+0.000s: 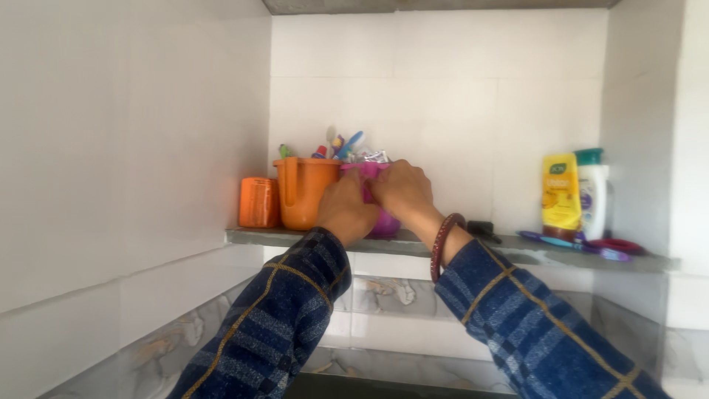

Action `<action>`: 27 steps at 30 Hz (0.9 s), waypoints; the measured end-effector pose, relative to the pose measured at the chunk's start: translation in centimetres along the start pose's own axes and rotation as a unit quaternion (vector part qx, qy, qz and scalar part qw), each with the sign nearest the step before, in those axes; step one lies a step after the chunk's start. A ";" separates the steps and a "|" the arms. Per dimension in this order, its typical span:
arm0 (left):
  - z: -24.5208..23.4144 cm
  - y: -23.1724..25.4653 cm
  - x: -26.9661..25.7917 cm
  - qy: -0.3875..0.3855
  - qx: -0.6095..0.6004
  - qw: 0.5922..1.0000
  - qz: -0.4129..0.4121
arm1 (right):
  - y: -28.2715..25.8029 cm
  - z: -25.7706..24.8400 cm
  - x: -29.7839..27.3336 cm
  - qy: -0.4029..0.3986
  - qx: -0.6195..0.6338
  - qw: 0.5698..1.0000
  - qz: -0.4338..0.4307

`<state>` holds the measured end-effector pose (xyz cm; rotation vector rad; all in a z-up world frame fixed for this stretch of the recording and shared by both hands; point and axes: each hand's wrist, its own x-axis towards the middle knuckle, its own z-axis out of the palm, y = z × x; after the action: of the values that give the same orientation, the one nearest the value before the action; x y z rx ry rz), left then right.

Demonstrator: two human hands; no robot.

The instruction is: The person organizes bathroom items by placing a green soap dish and a teal plastic basket onto wall shelves. They then wash a red cloth in a black basin of water, wring it out, and place it on a higher shelf. Finally, they arrange various toiletries, including cups and bottles, on the shelves.

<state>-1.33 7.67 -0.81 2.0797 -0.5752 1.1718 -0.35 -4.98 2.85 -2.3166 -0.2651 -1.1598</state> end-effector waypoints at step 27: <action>5.7 13.5 -0.7 -0.102 -0.072 0.991 0.043 | 14.5 -11.6 -1.0 -0.122 -0.151 0.974 0.116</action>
<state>-7.22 -5.61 1.04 2.0811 -0.8276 0.9386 -3.18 -23.36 2.41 -2.6731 0.1032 -0.8475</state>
